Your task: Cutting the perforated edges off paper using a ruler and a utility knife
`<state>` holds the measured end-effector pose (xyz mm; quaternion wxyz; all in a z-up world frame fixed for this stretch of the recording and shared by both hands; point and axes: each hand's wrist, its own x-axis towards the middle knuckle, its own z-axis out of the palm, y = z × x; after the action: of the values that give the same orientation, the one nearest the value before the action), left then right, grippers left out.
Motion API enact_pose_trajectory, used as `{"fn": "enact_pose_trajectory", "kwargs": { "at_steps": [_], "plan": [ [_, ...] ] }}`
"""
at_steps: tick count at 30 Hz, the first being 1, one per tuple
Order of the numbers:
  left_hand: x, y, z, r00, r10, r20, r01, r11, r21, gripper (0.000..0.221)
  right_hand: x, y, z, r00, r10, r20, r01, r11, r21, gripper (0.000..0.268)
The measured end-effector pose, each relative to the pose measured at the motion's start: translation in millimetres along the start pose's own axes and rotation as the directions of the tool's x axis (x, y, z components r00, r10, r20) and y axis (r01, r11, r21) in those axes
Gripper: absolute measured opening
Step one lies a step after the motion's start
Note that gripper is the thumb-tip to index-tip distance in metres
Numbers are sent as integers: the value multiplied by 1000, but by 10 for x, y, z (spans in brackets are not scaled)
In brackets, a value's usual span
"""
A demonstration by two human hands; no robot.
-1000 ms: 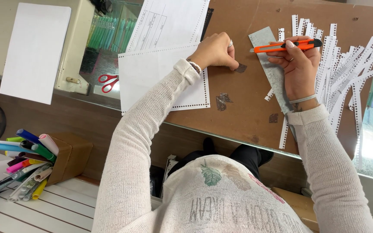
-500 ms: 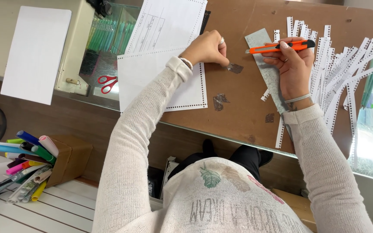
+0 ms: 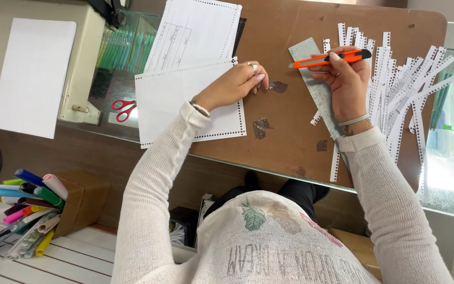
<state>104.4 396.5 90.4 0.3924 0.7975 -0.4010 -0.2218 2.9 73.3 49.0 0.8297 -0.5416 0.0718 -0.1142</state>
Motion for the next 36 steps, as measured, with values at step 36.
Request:
{"fn": "enact_pose_trajectory", "kwargs": {
  "at_steps": [36],
  "plan": [
    [132, -246, 750, 902, 53, -429, 175, 863, 475, 26, 49, 169, -48, 999, -40, -6, 40, 999, -33, 23]
  ]
}}
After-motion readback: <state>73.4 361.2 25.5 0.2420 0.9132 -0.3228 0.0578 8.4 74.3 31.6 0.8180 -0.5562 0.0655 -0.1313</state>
